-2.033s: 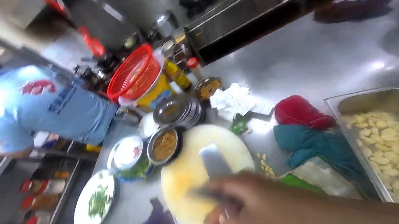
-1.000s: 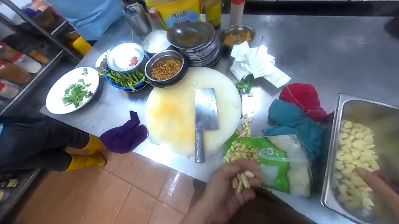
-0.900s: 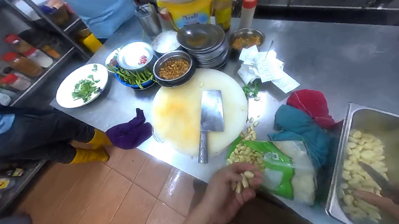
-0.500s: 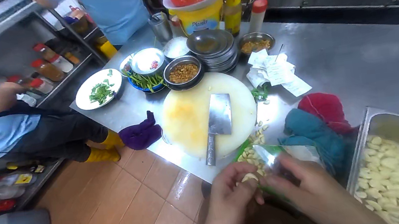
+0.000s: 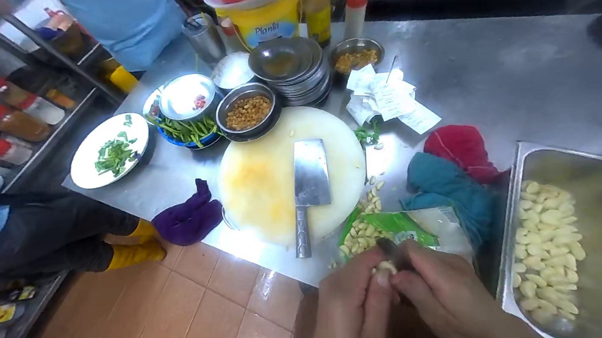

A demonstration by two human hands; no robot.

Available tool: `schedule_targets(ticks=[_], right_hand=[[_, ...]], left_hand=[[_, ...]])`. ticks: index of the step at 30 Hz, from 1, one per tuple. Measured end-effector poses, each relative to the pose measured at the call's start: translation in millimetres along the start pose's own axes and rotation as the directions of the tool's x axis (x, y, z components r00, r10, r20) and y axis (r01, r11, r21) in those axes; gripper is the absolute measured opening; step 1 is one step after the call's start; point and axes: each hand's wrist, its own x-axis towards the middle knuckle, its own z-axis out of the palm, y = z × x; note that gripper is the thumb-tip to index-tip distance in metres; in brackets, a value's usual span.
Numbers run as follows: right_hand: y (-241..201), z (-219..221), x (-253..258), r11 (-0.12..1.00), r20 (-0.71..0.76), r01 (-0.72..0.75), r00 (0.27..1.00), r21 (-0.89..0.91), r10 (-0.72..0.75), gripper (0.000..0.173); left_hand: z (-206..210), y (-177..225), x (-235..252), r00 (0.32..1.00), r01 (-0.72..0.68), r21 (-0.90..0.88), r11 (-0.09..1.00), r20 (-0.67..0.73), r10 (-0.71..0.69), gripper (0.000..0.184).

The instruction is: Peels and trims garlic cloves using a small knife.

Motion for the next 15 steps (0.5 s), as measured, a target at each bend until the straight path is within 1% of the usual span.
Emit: schedule_targets(ticks=[4,7,9,11,13,15], right_hand=[[4.6,7.1,0.7,0.999,-0.089,-0.047,0.995,0.001,0.047,0.048],[7.6,10.4,2.1,0.995,-0.133,-0.093,0.987,-0.036,0.088,0.053],[10.2,10.8,3.2,0.994,-0.133,-0.112,0.985,-0.003,0.111,0.054],[14.4,11.7,3.8,0.989,-0.102,-0.125,0.986,0.084,0.133,0.052],[18.1,13.4,4.8,0.990,-0.103,-0.114,0.987,0.084,0.122,0.051],[20.1,16.0,5.8,0.992,-0.119,-0.103,0.987,0.069,0.111,0.051]], left_hand=[[2.4,-5.3,11.5,0.999,0.034,0.013,0.999,0.018,-0.034,0.037],[2.4,-7.6,19.4,0.998,0.046,-0.018,0.999,0.045,-0.045,0.036],[2.3,-9.8,24.7,0.998,0.048,-0.037,0.998,0.050,-0.046,0.035],[1.8,-13.5,28.8,0.998,0.048,-0.067,0.997,0.045,-0.045,0.033],[1.9,-16.0,31.6,0.997,0.070,-0.095,0.993,0.045,-0.066,0.031],[3.3,-16.3,32.3,0.992,0.127,-0.137,0.982,0.040,-0.123,0.029]])
